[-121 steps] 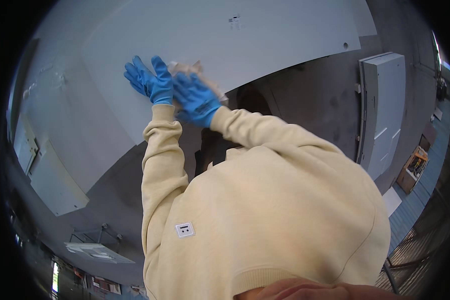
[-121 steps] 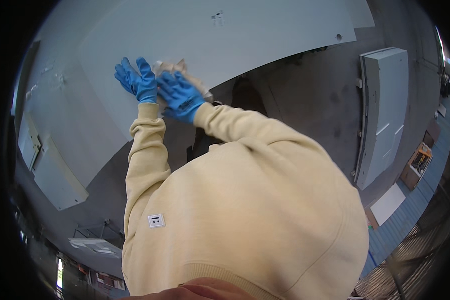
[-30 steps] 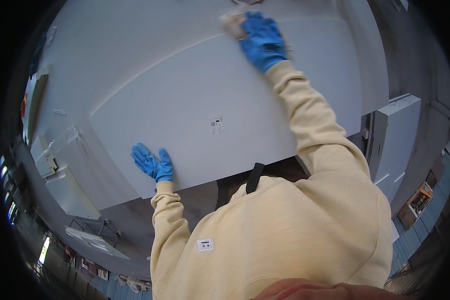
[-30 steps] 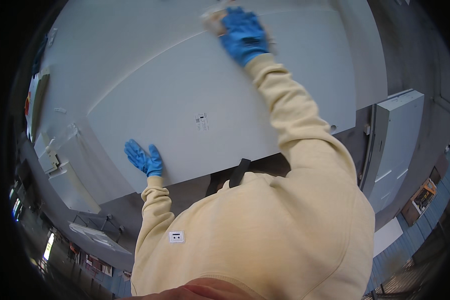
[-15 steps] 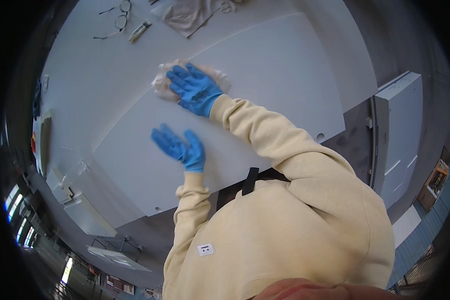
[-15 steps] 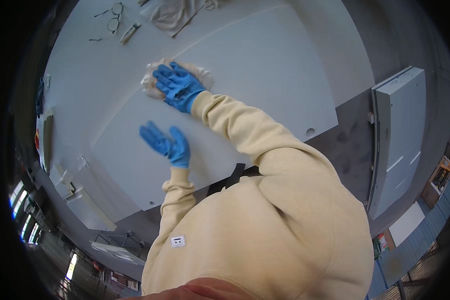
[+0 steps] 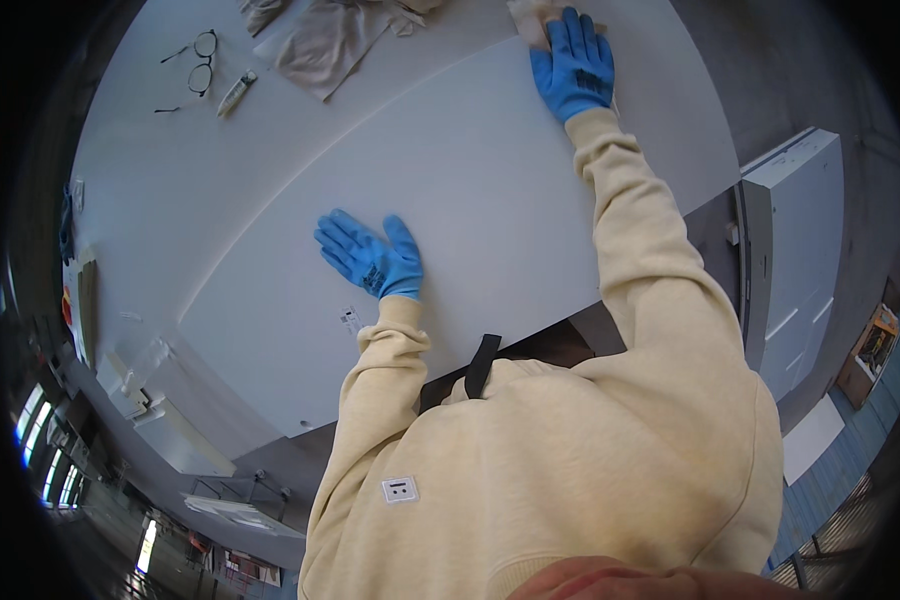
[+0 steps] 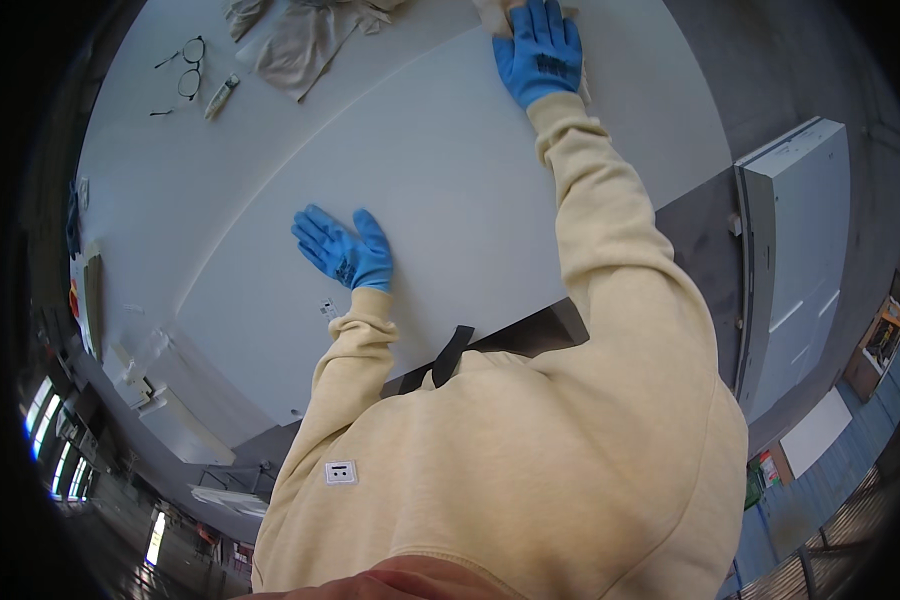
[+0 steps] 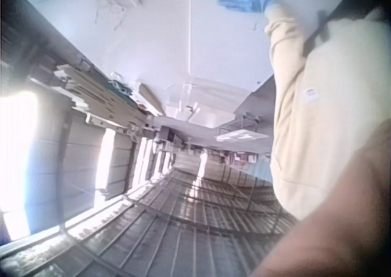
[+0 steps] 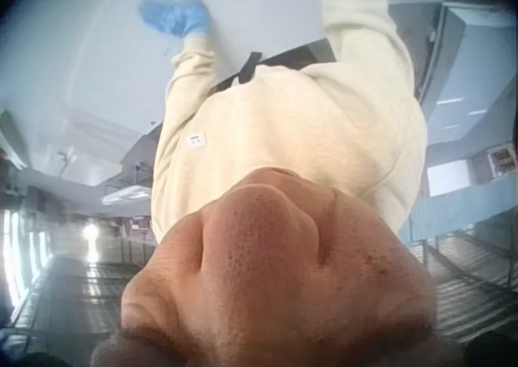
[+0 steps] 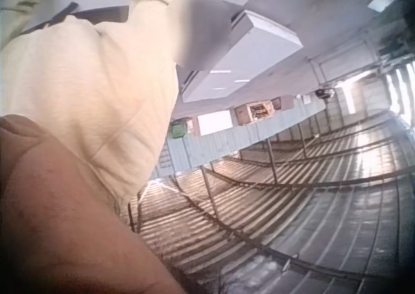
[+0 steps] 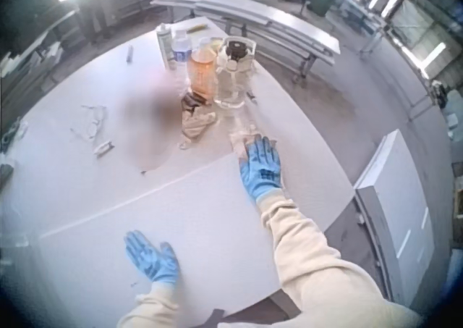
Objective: The person places a large white panel on a workbench, wipes its surface with a cloth, and then applies a white adhesive from a tube along the panel's edge. The person uses a utility knife to cut the tube tip before application.
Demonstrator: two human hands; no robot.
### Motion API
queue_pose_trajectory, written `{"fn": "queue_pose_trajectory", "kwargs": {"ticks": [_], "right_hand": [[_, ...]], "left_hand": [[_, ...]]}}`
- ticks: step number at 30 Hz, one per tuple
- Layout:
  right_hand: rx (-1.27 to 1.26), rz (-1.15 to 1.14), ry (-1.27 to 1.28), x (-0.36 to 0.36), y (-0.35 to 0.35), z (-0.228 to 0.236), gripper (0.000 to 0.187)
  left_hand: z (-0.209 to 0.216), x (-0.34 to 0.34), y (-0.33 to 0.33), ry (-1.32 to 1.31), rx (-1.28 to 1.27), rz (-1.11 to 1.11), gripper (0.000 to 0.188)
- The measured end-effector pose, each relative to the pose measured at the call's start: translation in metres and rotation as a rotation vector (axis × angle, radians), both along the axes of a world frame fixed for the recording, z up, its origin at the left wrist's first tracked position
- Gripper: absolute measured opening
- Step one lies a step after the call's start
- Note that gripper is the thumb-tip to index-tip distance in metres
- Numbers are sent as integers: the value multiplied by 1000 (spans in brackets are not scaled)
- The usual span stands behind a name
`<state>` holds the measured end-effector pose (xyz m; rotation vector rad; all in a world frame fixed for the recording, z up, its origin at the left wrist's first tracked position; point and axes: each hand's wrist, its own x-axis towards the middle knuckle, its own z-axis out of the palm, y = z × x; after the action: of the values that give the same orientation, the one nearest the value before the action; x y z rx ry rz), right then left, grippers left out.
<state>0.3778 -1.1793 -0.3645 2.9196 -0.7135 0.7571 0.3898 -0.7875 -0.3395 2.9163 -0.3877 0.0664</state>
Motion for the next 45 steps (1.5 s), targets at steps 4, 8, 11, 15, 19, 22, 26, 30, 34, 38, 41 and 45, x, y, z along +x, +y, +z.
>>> {"fn": "queue_pose_trajectory", "kwargs": {"ticks": [4,8,11,15,19,22,26,30,34,38,41,45], "right_hand": [[90,44,35,-116,47,17,55],[232,97,129,-233,81,39,61],[192,22,159,-227,84,40,64],[104,-36,73,-124,64,20,62],[89,-55,76,8,18,16,56],[109,-36,119,41,3,10,58],[39,78,61,11,0,15,54],[124,142,16,-86,26,21,53],[181,35,145,-236,65,43,57],[249,-50,159,-319,101,48,61],[187,-91,139,-324,109,40,64],[235,-256,158,-304,133,30,67]], "left_hand": [[-2,2,2,-7,45,8,85],[-3,-3,6,-8,48,27,85],[-1,-2,1,-11,45,7,85],[0,-3,4,-20,46,-10,85],[-3,-3,5,-29,70,-11,85],[-4,-2,4,-27,68,-5,86],[-7,-1,0,-1,88,-3,86],[-4,-1,8,-25,95,23,85],[-6,-2,3,11,51,28,86],[-9,-2,7,5,48,20,86],[-9,-2,6,4,53,8,86],[-9,-5,3,2,48,9,86]]}}
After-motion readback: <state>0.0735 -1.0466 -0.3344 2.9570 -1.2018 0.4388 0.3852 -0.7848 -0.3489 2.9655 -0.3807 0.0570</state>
